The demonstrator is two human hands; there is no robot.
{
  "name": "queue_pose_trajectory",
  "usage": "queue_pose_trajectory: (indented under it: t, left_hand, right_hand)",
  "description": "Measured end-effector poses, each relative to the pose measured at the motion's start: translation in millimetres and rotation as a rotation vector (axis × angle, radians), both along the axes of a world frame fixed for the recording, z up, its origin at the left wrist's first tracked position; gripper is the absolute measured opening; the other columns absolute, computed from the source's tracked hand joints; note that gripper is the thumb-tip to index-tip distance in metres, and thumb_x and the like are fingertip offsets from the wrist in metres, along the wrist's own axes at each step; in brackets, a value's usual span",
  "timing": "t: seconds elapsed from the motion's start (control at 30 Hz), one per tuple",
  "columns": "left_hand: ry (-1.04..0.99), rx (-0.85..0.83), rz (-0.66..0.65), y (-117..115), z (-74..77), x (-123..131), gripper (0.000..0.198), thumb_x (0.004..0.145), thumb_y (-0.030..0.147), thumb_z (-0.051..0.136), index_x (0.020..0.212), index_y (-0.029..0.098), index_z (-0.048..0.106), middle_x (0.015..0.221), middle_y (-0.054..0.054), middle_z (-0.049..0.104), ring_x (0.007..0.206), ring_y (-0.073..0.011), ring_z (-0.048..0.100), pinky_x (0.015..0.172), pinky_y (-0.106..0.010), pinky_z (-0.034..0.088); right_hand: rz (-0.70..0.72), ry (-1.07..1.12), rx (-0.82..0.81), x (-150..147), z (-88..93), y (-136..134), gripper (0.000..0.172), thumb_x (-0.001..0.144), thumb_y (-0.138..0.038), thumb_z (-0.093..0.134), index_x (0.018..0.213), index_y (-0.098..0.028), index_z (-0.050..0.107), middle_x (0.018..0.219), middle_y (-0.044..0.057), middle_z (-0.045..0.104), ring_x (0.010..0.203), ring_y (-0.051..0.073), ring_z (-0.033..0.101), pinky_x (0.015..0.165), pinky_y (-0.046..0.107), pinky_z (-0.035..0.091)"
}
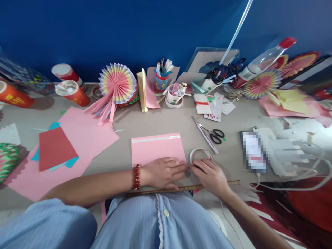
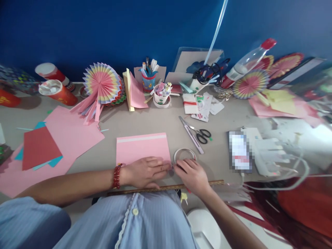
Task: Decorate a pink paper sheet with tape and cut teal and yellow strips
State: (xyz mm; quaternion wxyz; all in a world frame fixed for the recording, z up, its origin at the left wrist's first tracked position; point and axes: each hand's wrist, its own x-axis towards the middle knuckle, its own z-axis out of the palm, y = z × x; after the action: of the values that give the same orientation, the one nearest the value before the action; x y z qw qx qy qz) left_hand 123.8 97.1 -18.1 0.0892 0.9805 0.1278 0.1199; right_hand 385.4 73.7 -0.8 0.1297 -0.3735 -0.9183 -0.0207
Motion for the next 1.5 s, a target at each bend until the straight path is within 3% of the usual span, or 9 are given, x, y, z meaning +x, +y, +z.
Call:
queue_pose_trajectory:
  t: [0.3, 0.47, 0.73, 1.03, 1.1, 1.23, 1.33, 1.4, 1.5]
  left_hand:
    - [0.019, -0.056, 0.017, 1, 0.5, -1, 0.064, 0.1, 0.061, 0.036, 0.143, 0.016, 0.05, 0.151, -0.009, 0.05, 0.135, -0.0273, 0.048, 0.113, -0.038, 0.034]
    - [-0.002, -0.059, 0.009, 2, 1.8, -2, 0.063, 0.1, 0.061, 0.039, 0.139, 0.015, 0.054, 0.149, -0.011, 0.052, 0.133, -0.0275, 0.049, 0.112, -0.04, 0.035]
    - [0.046, -0.04, -0.017, 5, 10.9, -2, 0.057, 0.101, 0.058, 0.038, 0.14, 0.018, 0.052, 0.151, -0.007, 0.05, 0.13, -0.0255, 0.049, 0.11, -0.04, 0.033]
    - [-0.059, -0.223, -0.04, 8, 17.9, -6, 0.047, 0.101, 0.049, 0.047, 0.136, 0.02, 0.056, 0.15, -0.004, 0.052, 0.122, -0.0256, 0.054, 0.108, -0.042, 0.038]
    - [-0.188, -0.387, 0.036, 13, 27.9, -9, 0.041, 0.102, 0.043, 0.047, 0.134, 0.019, 0.056, 0.143, -0.007, 0.058, 0.124, -0.023, 0.054, 0.109, -0.038, 0.039]
    - [-0.471, -0.793, 0.348, 23, 51.8, -16, 0.032, 0.101, 0.039, 0.051, 0.125, 0.019, 0.058, 0.125, -0.008, 0.067, 0.112, -0.0182, 0.063, 0.099, -0.031, 0.049]
    - [-0.571, -0.995, 0.42, 25, 62.8, -23, 0.03, 0.097, 0.042, 0.057, 0.118, 0.019, 0.06, 0.112, -0.007, 0.069, 0.098, -0.0167, 0.067, 0.086, -0.029, 0.055]
    - [-0.643, -1.006, 0.43, 22, 65.5, -27, 0.03, 0.096, 0.041, 0.06, 0.116, 0.018, 0.06, 0.108, -0.007, 0.069, 0.096, -0.017, 0.068, 0.085, -0.03, 0.056]
    - [-0.702, -0.891, 0.448, 17, 65.5, -36, 0.026, 0.096, 0.034, 0.06, 0.116, 0.018, 0.061, 0.115, -0.009, 0.067, 0.098, -0.0168, 0.066, 0.087, -0.03, 0.056]
  right_hand:
    - [-0.009, 0.04, 0.02, 3, -5.8, -5, 0.026, 0.092, -0.008, 0.051, 0.091, -0.022, 0.073, 0.09, 0.005, 0.071, 0.083, 0.02, 0.057, 0.078, 0.033, 0.045]
    - [-0.025, 0.158, -0.099, 7, -4.3, -3, 0.026, 0.093, -0.011, 0.05, 0.094, -0.023, 0.073, 0.093, 0.006, 0.072, 0.085, 0.02, 0.061, 0.078, 0.034, 0.051]
    - [-0.28, 0.354, -0.221, 39, 12.9, -6, 0.012, 0.094, -0.017, 0.058, 0.1, -0.022, 0.067, 0.096, 0.006, 0.068, 0.089, 0.019, 0.067, 0.077, 0.03, 0.053]
    - [-0.232, 0.618, -0.232, -2, 44.5, 19, 0.013, 0.093, -0.016, 0.058, 0.101, -0.024, 0.064, 0.092, 0.007, 0.067, 0.085, 0.02, 0.066, 0.075, 0.031, 0.054]
    - [-0.214, 0.671, -0.254, -12, 48.0, 25, 0.012, 0.093, -0.016, 0.059, 0.1, -0.024, 0.064, 0.091, 0.006, 0.067, 0.082, 0.019, 0.066, 0.071, 0.03, 0.055]
    - [-0.139, 0.787, -0.314, -40, 45.7, 31, 0.012, 0.093, -0.016, 0.058, 0.1, -0.024, 0.064, 0.089, 0.006, 0.065, 0.077, 0.018, 0.065, 0.066, 0.029, 0.055]
    - [-0.101, 0.854, -0.384, -63, 40.7, 33, 0.01, 0.093, -0.019, 0.057, 0.1, -0.024, 0.062, 0.088, 0.005, 0.063, 0.07, 0.016, 0.063, 0.061, 0.029, 0.054]
    - [-0.078, 0.886, -0.427, -77, 40.5, 34, 0.018, 0.093, -0.021, 0.057, 0.11, -0.025, 0.06, 0.085, 0.002, 0.061, 0.065, 0.014, 0.061, 0.059, 0.027, 0.053]
    - [-0.004, 0.893, -0.479, -89, 46.4, 41, 0.052, 0.092, -0.023, 0.058, 0.14, -0.027, 0.04, 0.08, -0.001, 0.057, 0.066, 0.015, 0.059, 0.058, 0.026, 0.052]
